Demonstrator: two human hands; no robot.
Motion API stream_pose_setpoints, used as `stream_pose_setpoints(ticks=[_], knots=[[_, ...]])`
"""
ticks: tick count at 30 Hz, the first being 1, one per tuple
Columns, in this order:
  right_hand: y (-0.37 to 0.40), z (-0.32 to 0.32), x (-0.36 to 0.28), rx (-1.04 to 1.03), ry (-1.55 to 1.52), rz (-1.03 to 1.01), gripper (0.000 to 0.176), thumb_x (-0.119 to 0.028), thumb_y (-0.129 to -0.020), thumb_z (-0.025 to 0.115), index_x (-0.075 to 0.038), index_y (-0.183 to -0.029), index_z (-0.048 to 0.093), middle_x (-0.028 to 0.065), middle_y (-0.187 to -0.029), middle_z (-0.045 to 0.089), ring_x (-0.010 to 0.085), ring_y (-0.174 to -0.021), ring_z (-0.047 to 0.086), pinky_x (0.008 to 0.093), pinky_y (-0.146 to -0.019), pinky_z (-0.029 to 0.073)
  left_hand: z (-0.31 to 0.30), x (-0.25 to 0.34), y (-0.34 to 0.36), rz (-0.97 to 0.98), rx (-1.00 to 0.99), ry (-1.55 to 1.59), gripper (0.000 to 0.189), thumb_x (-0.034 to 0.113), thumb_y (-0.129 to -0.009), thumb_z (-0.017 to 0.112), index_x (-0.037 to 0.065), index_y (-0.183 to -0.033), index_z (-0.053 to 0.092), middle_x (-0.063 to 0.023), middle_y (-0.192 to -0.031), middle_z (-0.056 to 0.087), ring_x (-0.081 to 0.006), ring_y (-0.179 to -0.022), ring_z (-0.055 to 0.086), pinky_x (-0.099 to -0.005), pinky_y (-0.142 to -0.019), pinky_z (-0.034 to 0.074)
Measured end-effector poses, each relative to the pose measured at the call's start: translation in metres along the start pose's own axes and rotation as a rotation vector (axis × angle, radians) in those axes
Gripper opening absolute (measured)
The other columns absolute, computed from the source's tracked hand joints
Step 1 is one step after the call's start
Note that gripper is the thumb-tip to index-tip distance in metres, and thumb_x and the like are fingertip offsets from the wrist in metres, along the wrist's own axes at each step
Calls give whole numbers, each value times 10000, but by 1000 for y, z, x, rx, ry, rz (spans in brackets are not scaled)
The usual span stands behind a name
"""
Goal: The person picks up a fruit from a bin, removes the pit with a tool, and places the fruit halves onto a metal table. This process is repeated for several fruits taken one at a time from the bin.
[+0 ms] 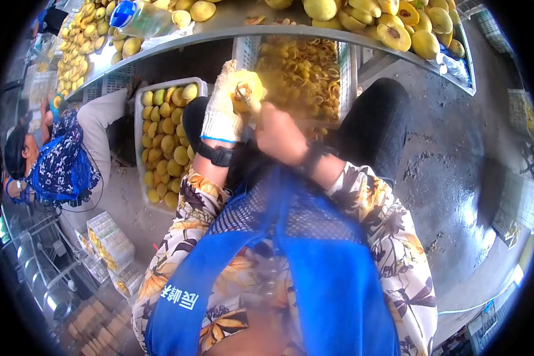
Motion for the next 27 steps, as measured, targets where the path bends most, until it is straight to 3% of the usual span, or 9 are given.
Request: stream_pose_setpoints(ticks=[10, 13, 16, 18, 20, 22, 24, 26, 27], knots=[[-3, 14, 13, 100, 25, -139, 254, -147, -796, 519, 82, -875, 442, 214, -595, 546, 306, -448, 560, 366, -419, 456, 15, 2, -9, 213, 144, -244, 256, 310, -861, 537, 59, -814, 560, -36, -626, 556, -142, -525, 536, -228, -456, 424], [2, 0, -18, -94, -106, 255, 220, -127, -801, 500, 74, -875, 453, 153, -546, 510, 252, -385, 533, 337, -379, 441, 15, 3, -8, 40, 116, -277, 238, 301, -859, 542, 65, -835, 556, -39, -643, 568, -141, -533, 544, -231, -473, 430], [-4, 11, 5, -224, -89, 82, 122, -77, -799, 473, 37, -838, 458, 70, -533, 457, 175, -347, 491, 302, -324, 398, 13, 13, -6, 789, -78, -1094, 249, 286, -864, 532, 40, -855, 565, -52, -695, 600, -160, -582, 569, -253, -534, 452], [1, 5, -11, -244, -312, 404, 56, -37, -795, 451, -12, -844, 439, 29, -567, 434, 105, -330, 408, 267, -296, 348, 21, 21, 0, 1257, 6, -1723, 267, 287, -869, 528, 24, -852, 573, -48, -696, 605, -155, -595, 570, -260, -540, 452], [5, 6, -18, -245, -544, 510, 73, -29, -799, 439, -44, -865, 412, 19, -561, 416, 80, -328, 336, 246, -291, 315, -1, 6, -15, 526, -40, -593, 251, 280, -848, 551, 52, -801, 645, -47, -759, 633, -138, -633, 582, -267, -564, 454], [8, 10, -17, -273, -575, 553, 144, -35, -802, 448, -57, -933, 395, 18, -548, 404, 72, -325, 313, 235, -291, 285, 2, 11, -9, 118, 5, -613, 259, 275, -857, 533, 46, -865, 654, -62, -808, 646, -138, -646, 586, -282, -576, 460], [9, 12, -17, -295, -602, 562, 152, -39, -806, 450, -65, -944, 394, 13, -544, 396, 70, -323, 313, 233, -290, 282, -5, 13, -8, 464, -30, -829, 378, 402, -829, 527, 46, -786, 648, -85, -797, 658, -172, -713, 624, -279, -639, 482], [9, 13, -11, -329, -644, 603, 143, -48, -814, 452, -72, -943, 396, 7, -543, 387, 66, -321, 311, 231, -289, 278, 14, 22, 5, 213, 229, -1017, 434, 475, -793, 520, 63, -735, 643, -85, -740, 652, -205, -715, 630, -285, -657, 491], [9, 13, -9, -343, -666, 624, 138, -52, -818, 454, -76, -942, 398, 4, -543, 382, 65, -320, 310, 229, -288, 276, 19, 30, 9, 475, 252, -1333, 448, 506, -763, 514, 81, -708, 642, -87, -714, 646, -223, -671, 627, -306, -642, 496]])
Point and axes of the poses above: each hand's wrist, its own y-axis away from the middle knuckle, its own z-axis out of the palm, x = y × z, the point moved 3 cm from there along -y, towards the middle knuckle
